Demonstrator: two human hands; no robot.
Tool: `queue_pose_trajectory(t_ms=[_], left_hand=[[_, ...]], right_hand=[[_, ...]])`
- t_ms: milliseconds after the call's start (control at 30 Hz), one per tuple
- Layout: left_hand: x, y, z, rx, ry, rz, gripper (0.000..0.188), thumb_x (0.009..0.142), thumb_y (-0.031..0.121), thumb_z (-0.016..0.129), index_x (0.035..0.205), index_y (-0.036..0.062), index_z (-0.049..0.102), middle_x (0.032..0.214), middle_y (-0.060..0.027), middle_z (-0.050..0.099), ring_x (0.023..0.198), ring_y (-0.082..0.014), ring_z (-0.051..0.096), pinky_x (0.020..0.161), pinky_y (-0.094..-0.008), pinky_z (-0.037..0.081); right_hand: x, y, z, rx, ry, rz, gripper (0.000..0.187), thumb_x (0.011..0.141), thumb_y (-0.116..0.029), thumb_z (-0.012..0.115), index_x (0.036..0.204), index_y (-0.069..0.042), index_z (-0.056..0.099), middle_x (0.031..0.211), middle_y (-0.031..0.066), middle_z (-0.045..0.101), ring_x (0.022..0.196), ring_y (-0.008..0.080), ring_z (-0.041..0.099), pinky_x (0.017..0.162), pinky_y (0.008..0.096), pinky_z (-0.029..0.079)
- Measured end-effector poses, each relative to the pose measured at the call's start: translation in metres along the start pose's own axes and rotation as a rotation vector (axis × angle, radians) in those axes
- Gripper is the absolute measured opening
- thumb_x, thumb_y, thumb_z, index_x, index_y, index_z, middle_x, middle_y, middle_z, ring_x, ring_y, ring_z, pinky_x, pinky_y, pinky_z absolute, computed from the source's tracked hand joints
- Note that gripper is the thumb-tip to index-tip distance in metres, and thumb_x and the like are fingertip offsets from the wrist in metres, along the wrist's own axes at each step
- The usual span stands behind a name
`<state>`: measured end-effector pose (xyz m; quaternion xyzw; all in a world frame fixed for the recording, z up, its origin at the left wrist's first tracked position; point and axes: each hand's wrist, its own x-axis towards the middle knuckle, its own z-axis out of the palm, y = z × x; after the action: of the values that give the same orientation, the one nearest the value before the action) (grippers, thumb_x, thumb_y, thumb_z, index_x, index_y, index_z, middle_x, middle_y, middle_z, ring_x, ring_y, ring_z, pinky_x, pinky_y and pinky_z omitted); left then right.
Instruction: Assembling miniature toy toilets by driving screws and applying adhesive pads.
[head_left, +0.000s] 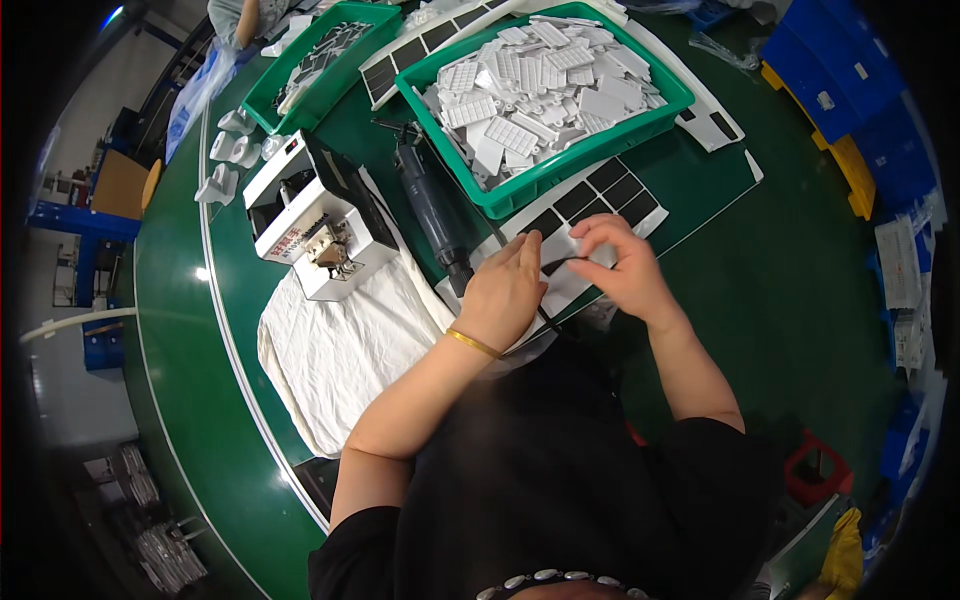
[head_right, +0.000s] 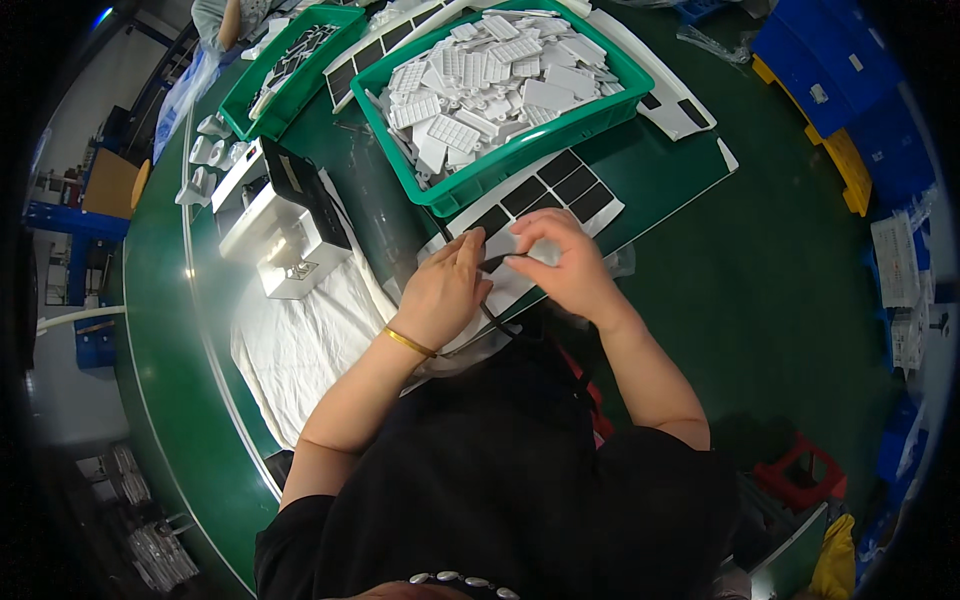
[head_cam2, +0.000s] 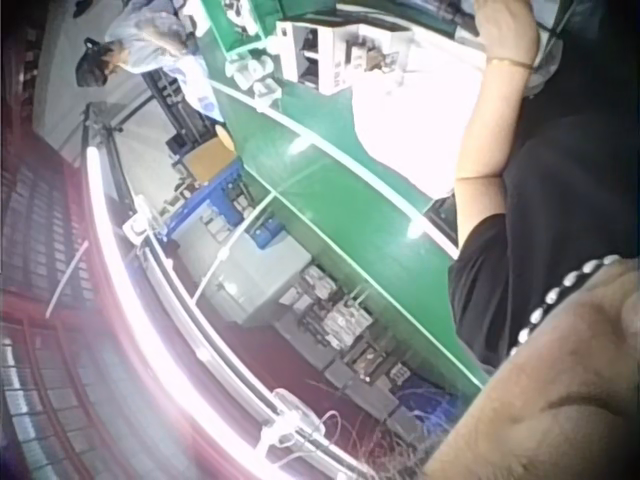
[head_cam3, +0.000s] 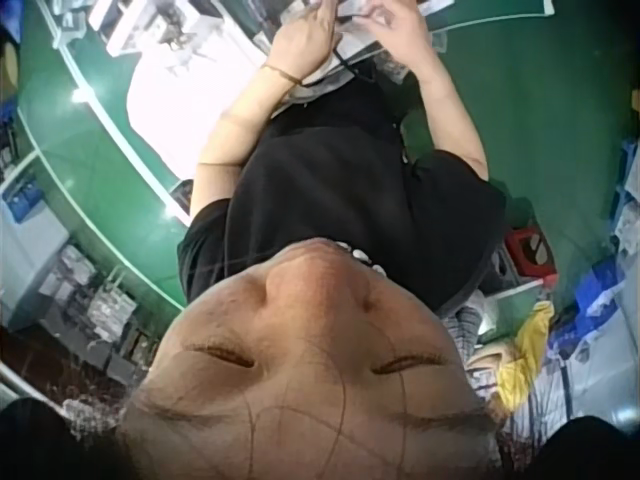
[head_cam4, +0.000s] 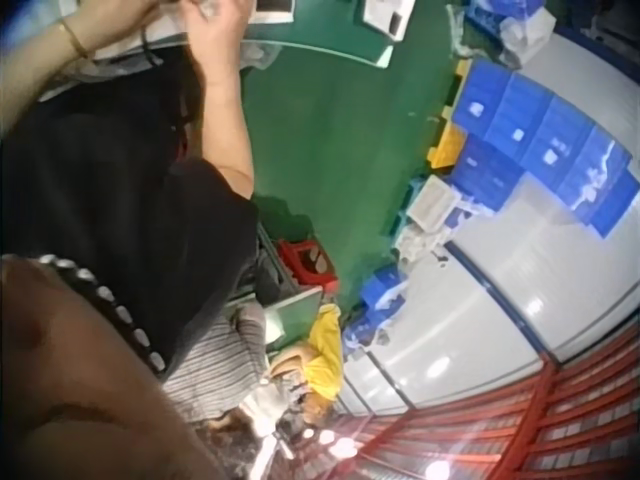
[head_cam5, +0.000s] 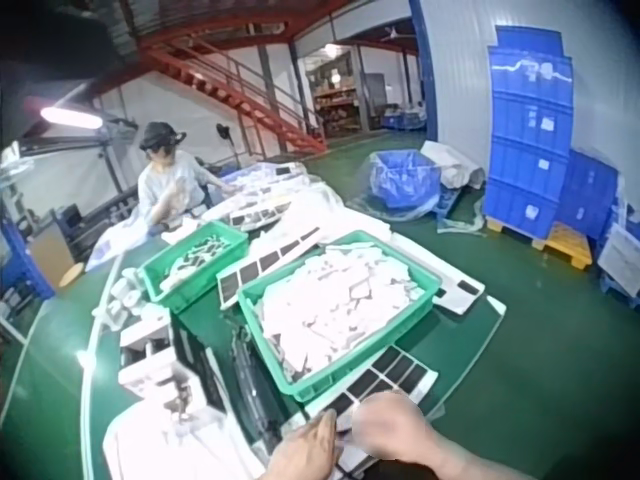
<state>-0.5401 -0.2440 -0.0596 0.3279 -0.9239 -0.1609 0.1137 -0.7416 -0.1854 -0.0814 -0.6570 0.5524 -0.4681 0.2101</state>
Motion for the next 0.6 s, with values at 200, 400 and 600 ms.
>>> queue_pose_trajectory(t_ms=[200, 400, 600], left_hand=[[0.021, 0.006, -0.037, -0.089, -0.037, -0.083, 0.033, 0.080, 0.009, 0.069, 0.112, 0.0050, 0.062, 0.097, -0.0129, 0.069, 0.091, -0.0307, 0.066, 0.079, -0.0385, 0.053], [0.107, -0.054, -0.060, 0.107, 0.502, -0.042, 0.030, 0.076, 0.022, 0.077, 0.097, 0.0050, 0.063, 0.095, -0.0140, 0.065, 0.093, -0.0340, 0.059, 0.081, -0.0433, 0.048], [0.121, -0.074, -0.054, -0.077, 0.412, -0.026, 0.033, 0.069, 0.023, 0.083, 0.093, 0.0085, 0.066, 0.092, -0.0127, 0.064, 0.088, -0.0314, 0.061, 0.079, -0.0408, 0.050]], right_hand=[[-0.003, 0.003, -0.023, 0.764, 0.161, 0.263, 0.025, 0.084, 0.007, 0.067, 0.102, -0.005, 0.055, 0.093, 0.0013, 0.061, 0.084, 0.0071, 0.056, 0.073, 0.0203, 0.043], [0.004, -0.020, -0.016, 0.669, 0.246, 0.280, 0.025, 0.082, 0.009, 0.067, 0.102, -0.004, 0.058, 0.092, 0.0005, 0.058, 0.085, 0.0076, 0.054, 0.077, 0.0209, 0.043], [0.012, -0.033, -0.015, 0.568, 0.258, 0.112, 0.021, 0.080, 0.012, 0.066, 0.094, -0.003, 0.059, 0.100, 0.0015, 0.055, 0.092, 0.0089, 0.051, 0.083, 0.0228, 0.041]])
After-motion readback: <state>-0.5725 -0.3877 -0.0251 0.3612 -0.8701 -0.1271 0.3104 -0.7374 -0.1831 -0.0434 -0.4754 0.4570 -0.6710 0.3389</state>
